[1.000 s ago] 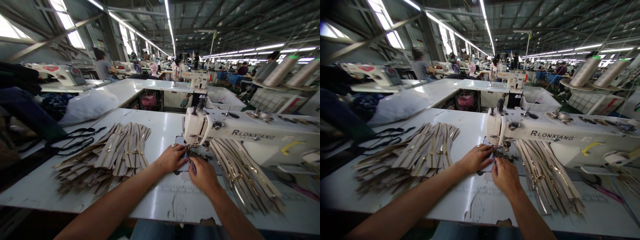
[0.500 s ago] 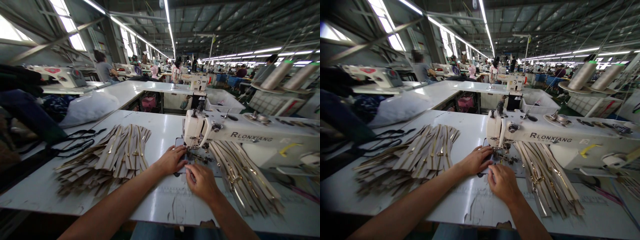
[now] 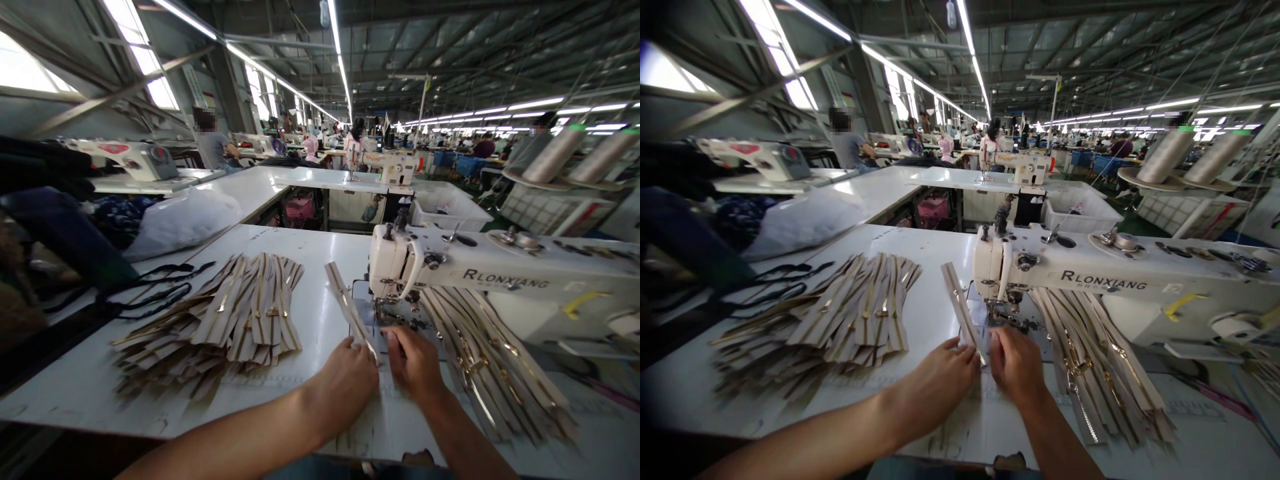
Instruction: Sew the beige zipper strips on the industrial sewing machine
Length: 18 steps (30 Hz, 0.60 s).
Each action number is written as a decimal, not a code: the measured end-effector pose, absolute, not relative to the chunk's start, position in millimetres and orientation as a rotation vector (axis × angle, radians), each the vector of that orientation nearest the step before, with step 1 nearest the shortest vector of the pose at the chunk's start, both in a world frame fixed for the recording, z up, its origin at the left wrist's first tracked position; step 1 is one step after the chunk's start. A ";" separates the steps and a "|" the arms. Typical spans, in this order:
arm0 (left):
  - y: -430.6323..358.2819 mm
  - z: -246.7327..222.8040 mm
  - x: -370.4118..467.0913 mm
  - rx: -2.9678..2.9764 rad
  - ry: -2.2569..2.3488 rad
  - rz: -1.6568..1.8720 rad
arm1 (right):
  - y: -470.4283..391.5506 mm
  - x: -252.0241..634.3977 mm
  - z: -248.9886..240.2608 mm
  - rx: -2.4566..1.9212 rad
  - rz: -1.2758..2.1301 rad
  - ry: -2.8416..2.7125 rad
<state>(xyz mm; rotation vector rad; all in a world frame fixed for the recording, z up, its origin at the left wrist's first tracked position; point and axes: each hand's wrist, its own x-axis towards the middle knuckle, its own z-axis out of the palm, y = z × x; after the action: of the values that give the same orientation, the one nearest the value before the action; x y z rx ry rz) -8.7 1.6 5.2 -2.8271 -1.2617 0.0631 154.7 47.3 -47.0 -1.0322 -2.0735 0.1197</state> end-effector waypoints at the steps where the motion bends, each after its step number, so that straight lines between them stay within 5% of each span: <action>1: -4.0 9.0 -7.6 -2.863 -1.236 0.067 | 47.6 156.5 -47.9 -1.041 0.121 -2.034; 15: 53.4 20.5 -36.0 -3.165 -1.400 -0.088 | 50.6 167.2 -49.6 -1.120 0.186 -1.805; 18: 37.0 50.6 -35.7 -3.369 -1.267 -0.373 | 49.5 167.6 -48.9 -1.131 0.189 -1.778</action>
<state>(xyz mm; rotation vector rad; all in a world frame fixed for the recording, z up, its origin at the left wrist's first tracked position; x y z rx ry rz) -35.7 37.0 50.6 -3.3689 -1.2674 -0.3733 167.6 49.5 -48.9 -1.1314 -1.7778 0.1893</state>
